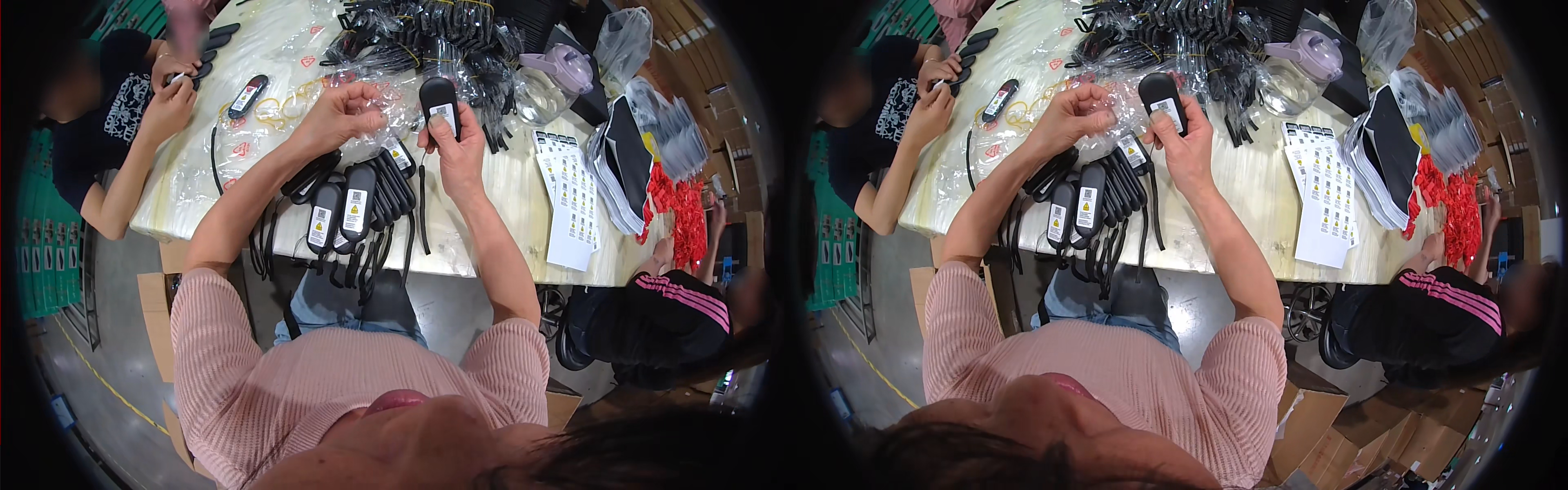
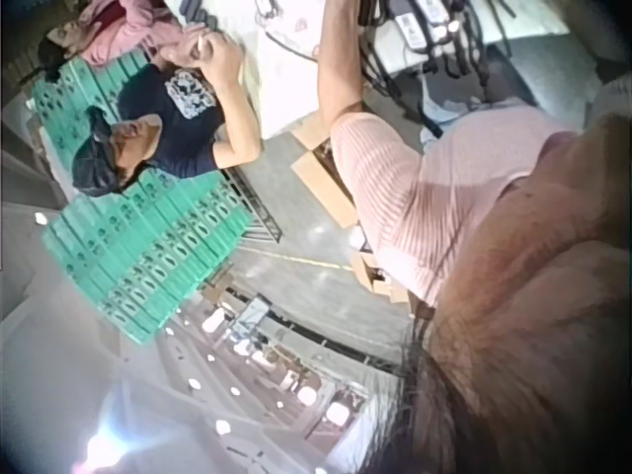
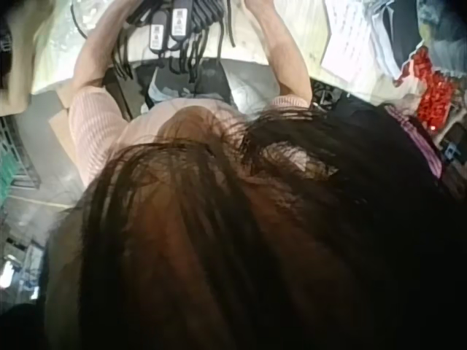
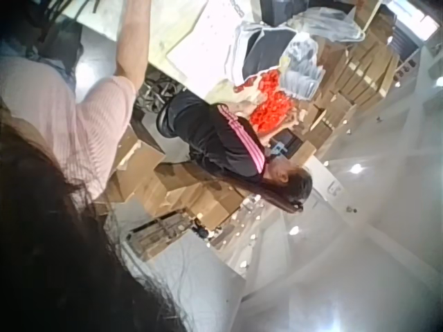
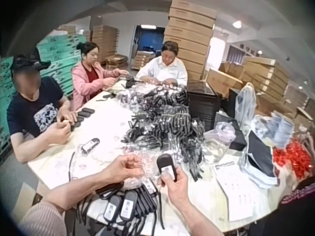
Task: Sorting, inspecting, and packaging electronic power components with cables at a factory workstation.
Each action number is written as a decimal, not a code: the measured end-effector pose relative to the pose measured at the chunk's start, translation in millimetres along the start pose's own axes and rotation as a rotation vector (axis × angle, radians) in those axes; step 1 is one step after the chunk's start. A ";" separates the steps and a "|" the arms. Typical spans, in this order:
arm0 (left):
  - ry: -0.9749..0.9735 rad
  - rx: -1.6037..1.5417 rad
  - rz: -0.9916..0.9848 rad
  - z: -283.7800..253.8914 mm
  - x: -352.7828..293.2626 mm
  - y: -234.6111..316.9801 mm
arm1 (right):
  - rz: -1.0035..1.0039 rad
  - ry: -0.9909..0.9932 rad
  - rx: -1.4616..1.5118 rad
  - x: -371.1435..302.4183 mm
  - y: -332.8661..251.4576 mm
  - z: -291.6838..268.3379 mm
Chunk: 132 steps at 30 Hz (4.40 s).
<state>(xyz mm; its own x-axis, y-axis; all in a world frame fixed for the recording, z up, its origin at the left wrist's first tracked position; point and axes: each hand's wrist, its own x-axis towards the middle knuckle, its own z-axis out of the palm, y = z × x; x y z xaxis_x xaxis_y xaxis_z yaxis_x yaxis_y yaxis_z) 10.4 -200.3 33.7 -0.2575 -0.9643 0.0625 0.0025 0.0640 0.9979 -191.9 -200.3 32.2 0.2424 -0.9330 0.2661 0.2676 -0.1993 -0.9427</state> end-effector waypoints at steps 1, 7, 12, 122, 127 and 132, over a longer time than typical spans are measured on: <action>0.001 -0.002 0.000 0.8 -0.3 -0.5 | 0.007 0.019 0.028 0.5 0.3 -0.2; -0.045 -0.050 0.068 0.1 0.9 -2.7 | 0.036 0.056 0.120 0.4 2.1 -4.1; -0.035 -0.023 -0.027 -6.5 1.1 -0.7 | 0.035 0.053 0.128 0.8 2.1 -2.4; 0.470 0.831 0.137 -72.6 -120.2 16.4 | -0.081 -0.300 -1.235 -11.1 -0.5 -0.6; 0.237 0.925 0.213 -20.3 -101.7 31.7 | -0.016 -0.303 -1.218 -6.9 1.0 3.8; 0.142 0.887 0.246 -7.6 -55.7 28.2 | 0.115 -0.284 -1.234 -2.7 -5.5 -6.6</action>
<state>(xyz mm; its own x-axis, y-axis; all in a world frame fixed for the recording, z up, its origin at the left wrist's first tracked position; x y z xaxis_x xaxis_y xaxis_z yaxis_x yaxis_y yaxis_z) 32.2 -146.8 58.4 -0.2270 -0.9162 0.3302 -0.7133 0.3873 0.5841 -200.2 -198.6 35.3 0.4379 -0.8970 0.0603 -0.7736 -0.4101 -0.4831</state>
